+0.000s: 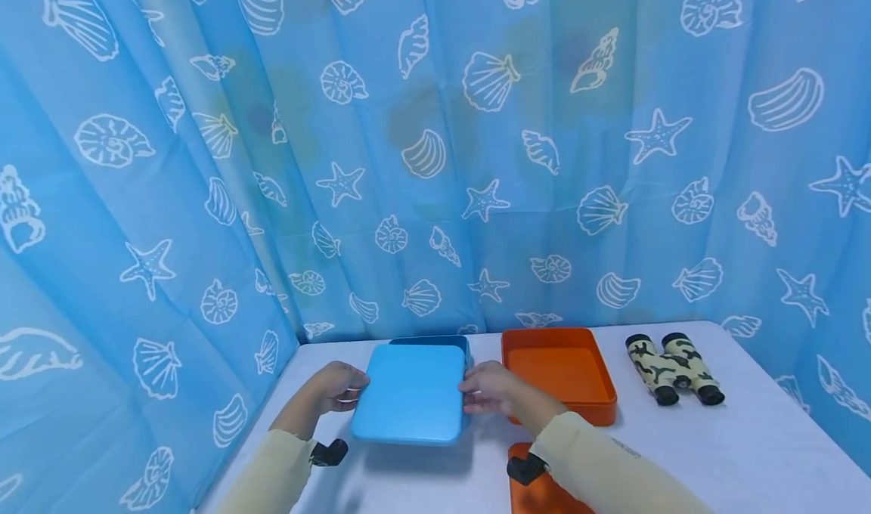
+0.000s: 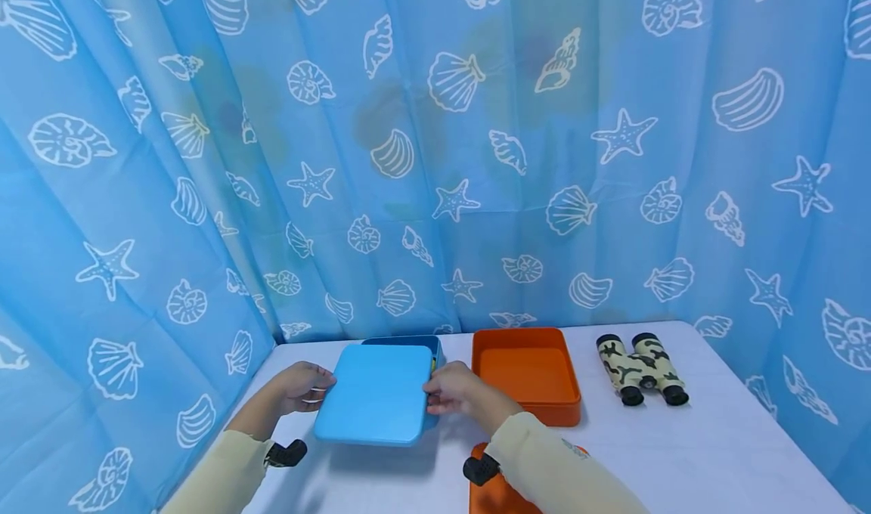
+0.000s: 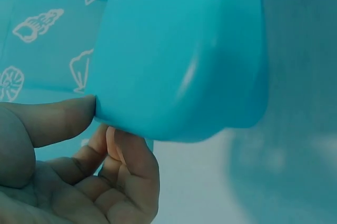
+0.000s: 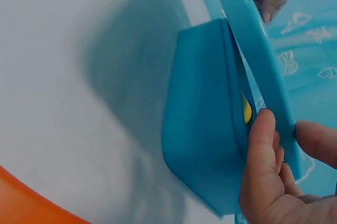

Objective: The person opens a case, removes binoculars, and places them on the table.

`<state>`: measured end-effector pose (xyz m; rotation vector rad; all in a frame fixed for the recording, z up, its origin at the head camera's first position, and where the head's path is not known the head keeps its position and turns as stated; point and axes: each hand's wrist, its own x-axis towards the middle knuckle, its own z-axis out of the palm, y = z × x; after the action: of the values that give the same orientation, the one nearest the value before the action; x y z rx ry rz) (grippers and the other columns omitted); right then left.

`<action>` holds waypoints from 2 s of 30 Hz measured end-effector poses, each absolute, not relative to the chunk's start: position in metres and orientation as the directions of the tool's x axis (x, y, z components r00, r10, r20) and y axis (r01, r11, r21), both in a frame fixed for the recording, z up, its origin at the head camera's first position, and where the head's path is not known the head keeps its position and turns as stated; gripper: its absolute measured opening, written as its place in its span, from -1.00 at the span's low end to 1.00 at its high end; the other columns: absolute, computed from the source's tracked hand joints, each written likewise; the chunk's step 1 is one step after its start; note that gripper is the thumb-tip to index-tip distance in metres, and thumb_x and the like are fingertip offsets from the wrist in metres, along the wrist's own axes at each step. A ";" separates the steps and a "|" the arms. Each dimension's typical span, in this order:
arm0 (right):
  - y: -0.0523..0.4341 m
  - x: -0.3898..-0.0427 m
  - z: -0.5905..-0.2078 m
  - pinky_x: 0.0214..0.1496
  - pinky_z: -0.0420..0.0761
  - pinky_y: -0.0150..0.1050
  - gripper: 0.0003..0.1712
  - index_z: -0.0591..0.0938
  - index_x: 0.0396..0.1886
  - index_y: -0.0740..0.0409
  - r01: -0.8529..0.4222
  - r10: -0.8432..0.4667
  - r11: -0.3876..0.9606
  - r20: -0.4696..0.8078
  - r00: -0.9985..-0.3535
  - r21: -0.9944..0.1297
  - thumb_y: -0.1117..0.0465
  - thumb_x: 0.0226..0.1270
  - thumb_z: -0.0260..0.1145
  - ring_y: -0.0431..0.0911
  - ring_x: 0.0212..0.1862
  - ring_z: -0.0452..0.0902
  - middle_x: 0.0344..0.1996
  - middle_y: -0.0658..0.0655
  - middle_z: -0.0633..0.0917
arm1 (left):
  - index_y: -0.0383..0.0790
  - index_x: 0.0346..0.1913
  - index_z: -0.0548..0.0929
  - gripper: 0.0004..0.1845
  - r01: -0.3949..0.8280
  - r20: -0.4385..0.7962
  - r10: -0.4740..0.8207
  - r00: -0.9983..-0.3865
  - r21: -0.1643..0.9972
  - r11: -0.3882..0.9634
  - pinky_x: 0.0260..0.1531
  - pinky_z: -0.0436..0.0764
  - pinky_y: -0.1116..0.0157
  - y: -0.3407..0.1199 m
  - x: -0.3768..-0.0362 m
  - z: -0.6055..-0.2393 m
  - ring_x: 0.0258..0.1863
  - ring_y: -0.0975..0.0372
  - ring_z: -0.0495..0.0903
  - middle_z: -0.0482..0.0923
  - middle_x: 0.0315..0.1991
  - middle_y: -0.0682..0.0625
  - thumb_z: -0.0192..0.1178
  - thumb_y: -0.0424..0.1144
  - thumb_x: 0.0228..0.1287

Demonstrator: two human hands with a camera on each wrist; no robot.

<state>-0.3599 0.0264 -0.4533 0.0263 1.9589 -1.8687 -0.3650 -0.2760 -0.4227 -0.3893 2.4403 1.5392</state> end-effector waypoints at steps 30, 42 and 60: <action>0.027 -0.294 -0.469 -0.22 0.69 -0.15 -0.62 0.45 0.02 0.37 0.257 -0.366 0.204 -0.317 -0.875 -0.945 0.35 0.28 0.36 0.00 -0.30 0.64 -0.31 0.25 0.62 | -0.48 0.01 0.48 -0.71 -0.367 -0.393 -0.007 -0.919 0.851 0.376 -0.24 0.67 0.11 -0.298 -0.283 -0.445 -0.29 0.06 0.57 0.54 -0.25 -0.19 0.19 -0.33 0.36; 0.030 -0.278 -0.482 -0.24 0.69 -0.19 -0.71 0.49 -0.10 0.33 0.258 -0.368 0.268 -0.346 -0.863 -0.928 0.28 0.31 0.36 -0.02 -0.36 0.65 -0.37 0.22 0.63 | -0.46 -0.02 0.50 -0.74 -0.390 -0.444 0.072 -0.893 0.846 0.364 -0.21 0.66 0.13 -0.303 -0.260 -0.460 -0.29 0.08 0.59 0.54 -0.27 -0.16 0.17 -0.32 0.38; 0.026 -0.270 -0.492 -0.23 0.68 -0.26 -0.73 0.51 -0.18 0.26 0.292 -0.331 0.388 -0.428 -0.841 -0.874 0.23 0.27 0.40 -0.04 -0.39 0.67 -0.40 0.21 0.65 | -0.43 -0.07 0.49 -0.82 -0.453 -0.500 0.016 -0.866 0.798 0.397 -0.26 0.66 0.20 -0.298 -0.251 -0.477 -0.32 0.05 0.59 0.54 -0.30 -0.20 0.12 -0.38 0.38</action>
<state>-0.2703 0.0262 -0.4923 -0.0333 2.1009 -1.4813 -0.2508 -0.2980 -0.4768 -0.3746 2.2291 1.4713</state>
